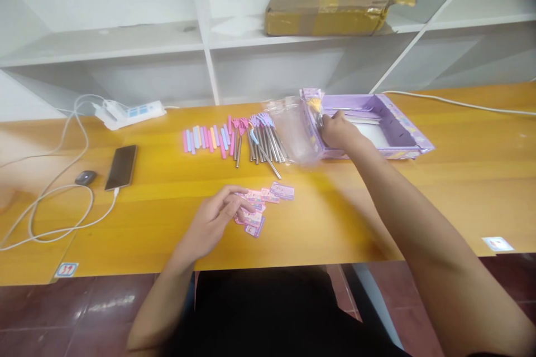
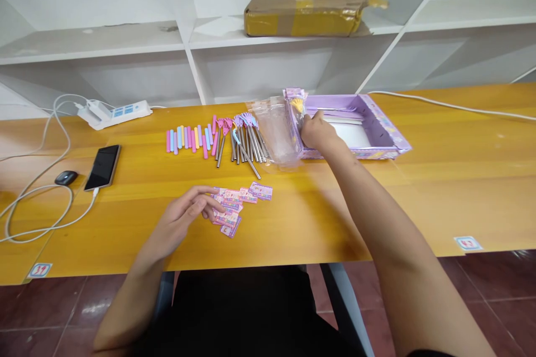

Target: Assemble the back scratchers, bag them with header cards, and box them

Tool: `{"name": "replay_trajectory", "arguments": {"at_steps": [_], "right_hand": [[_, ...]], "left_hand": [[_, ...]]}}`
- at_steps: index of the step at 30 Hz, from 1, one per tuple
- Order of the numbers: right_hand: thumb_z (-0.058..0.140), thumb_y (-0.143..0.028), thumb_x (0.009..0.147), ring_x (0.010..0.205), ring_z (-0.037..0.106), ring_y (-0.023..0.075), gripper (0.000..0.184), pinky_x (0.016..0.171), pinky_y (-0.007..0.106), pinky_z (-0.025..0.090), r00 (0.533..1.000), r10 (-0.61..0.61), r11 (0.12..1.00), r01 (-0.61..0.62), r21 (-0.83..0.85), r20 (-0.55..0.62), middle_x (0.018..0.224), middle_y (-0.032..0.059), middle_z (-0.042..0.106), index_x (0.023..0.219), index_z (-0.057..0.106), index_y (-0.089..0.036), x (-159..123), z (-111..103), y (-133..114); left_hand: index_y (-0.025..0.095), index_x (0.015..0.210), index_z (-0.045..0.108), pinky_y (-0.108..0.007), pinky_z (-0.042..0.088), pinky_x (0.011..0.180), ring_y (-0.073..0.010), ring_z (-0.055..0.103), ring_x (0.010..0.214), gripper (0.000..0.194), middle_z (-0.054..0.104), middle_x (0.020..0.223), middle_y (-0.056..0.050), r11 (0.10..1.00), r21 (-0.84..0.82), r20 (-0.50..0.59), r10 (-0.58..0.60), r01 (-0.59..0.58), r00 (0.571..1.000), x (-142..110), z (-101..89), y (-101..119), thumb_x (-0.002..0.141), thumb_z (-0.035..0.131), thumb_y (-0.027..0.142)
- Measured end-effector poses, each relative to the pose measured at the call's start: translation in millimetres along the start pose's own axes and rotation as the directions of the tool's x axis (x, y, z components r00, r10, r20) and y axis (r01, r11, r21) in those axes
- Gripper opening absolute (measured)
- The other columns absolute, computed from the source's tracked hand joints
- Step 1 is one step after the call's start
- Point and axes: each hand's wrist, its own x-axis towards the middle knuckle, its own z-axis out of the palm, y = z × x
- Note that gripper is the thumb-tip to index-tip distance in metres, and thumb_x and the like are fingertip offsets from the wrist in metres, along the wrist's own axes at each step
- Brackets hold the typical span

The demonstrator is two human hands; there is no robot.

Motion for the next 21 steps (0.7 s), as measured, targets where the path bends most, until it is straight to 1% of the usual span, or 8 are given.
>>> {"name": "replay_trajectory", "arguments": {"at_steps": [1,4,7,10,12,14,18,21], "right_hand": [[0.042,-0.026,0.105,0.103,0.070,0.0381,0.050,0.091,0.051,0.052,0.999,0.034,0.999,-0.033,0.008,-0.015,0.138,0.0392,0.054,0.146,0.051,0.002,-2.9,-2.6,-2.3],[0.042,-0.027,0.106,0.105,0.071,0.0375,0.051,0.090,0.049,0.053,0.986,0.096,0.995,-0.091,0.038,-0.137,0.145,0.0351,0.053,0.150,0.052,-0.003,-13.9,-14.3,-14.3],[0.043,-0.029,0.107,0.100,0.071,0.0345,0.047,0.086,0.046,0.053,0.975,0.059,0.994,-0.038,0.102,-0.214,0.139,0.0273,0.060,0.145,0.063,-0.010,-26.9,-28.8,-33.0],[0.047,-0.027,0.105,0.098,0.070,0.0321,0.036,0.083,0.041,0.052,0.973,-0.028,0.985,0.066,0.162,-0.227,0.128,0.0214,0.069,0.125,0.074,-0.014,-38.6,-40.0,-56.1],[0.051,-0.024,0.103,0.100,0.071,0.0308,0.029,0.082,0.039,0.051,0.974,-0.101,0.973,0.139,0.182,-0.203,0.121,0.0180,0.074,0.113,0.077,-0.016,-44.8,-43.7,-72.2],[0.052,-0.025,0.103,0.099,0.071,0.0288,0.027,0.082,0.036,0.049,0.976,-0.163,0.962,0.190,0.195,-0.146,0.115,0.0148,0.077,0.107,0.077,-0.017,-49.5,-44.3,-87.6],[0.049,-0.033,0.109,0.098,0.072,0.0259,0.032,0.080,0.032,0.046,0.975,-0.220,0.954,0.221,0.204,-0.029,0.119,0.0144,0.079,0.112,0.077,-0.018,-52.4,-38.0,-112.0],[0.050,-0.038,0.111,0.099,0.073,0.0257,0.033,0.079,0.032,0.047,0.973,-0.232,0.952,0.223,0.208,0.018,0.122,0.0159,0.079,0.114,0.076,-0.018,-48.5,-29.9,-123.4]], "left_hand": [[0.022,0.133,0.065,-0.036,0.059,0.088,-0.0196,0.073,0.092,0.038,0.082,0.117,-0.010,1.000,0.002,0.000,-0.002,0.002,1.000,-0.1,0.1,0.1,0.114,0.051,0.052],[0.022,0.134,0.065,-0.036,0.059,0.088,-0.0195,0.073,0.092,0.039,0.082,0.117,-0.009,1.000,0.002,0.006,-0.005,0.005,1.000,-0.5,-0.1,0.4,0.114,0.051,0.051],[0.022,0.134,0.065,-0.035,0.059,0.088,-0.0191,0.073,0.092,0.038,0.082,0.117,-0.009,1.000,-0.001,0.016,0.004,-0.004,1.000,-0.9,-1.1,0.9,0.114,0.051,0.051],[0.022,0.134,0.065,-0.035,0.058,0.088,-0.0195,0.073,0.092,0.038,0.082,0.116,-0.009,1.000,-0.001,0.022,-0.002,0.002,1.000,-0.3,-2.0,2.0,0.114,0.051,0.052],[0.022,0.133,0.066,-0.036,0.058,0.088,-0.0201,0.073,0.092,0.039,0.082,0.115,-0.009,1.000,0.004,0.017,-0.008,0.008,1.000,0.2,-1.7,2.8,0.113,0.052,0.052],[0.022,0.133,0.066,-0.036,0.058,0.088,-0.0207,0.073,0.092,0.039,0.083,0.115,-0.009,1.000,0.017,0.011,-0.012,0.012,1.000,-0.6,-0.7,3.6,0.113,0.052,0.053],[0.024,0.136,0.066,-0.037,0.056,0.091,-0.0212,0.075,0.094,0.039,0.083,0.120,-0.010,0.992,0.125,0.014,-0.023,0.021,1.000,-6.4,-2.4,6.5,0.114,0.049,0.051],[0.025,0.133,0.067,-0.038,0.056,0.090,-0.0220,0.077,0.095,0.036,0.083,0.120,-0.008,0.954,0.297,0.022,-0.044,0.036,0.999,-4.9,-19.8,9.2,0.113,0.049,0.049]]}}
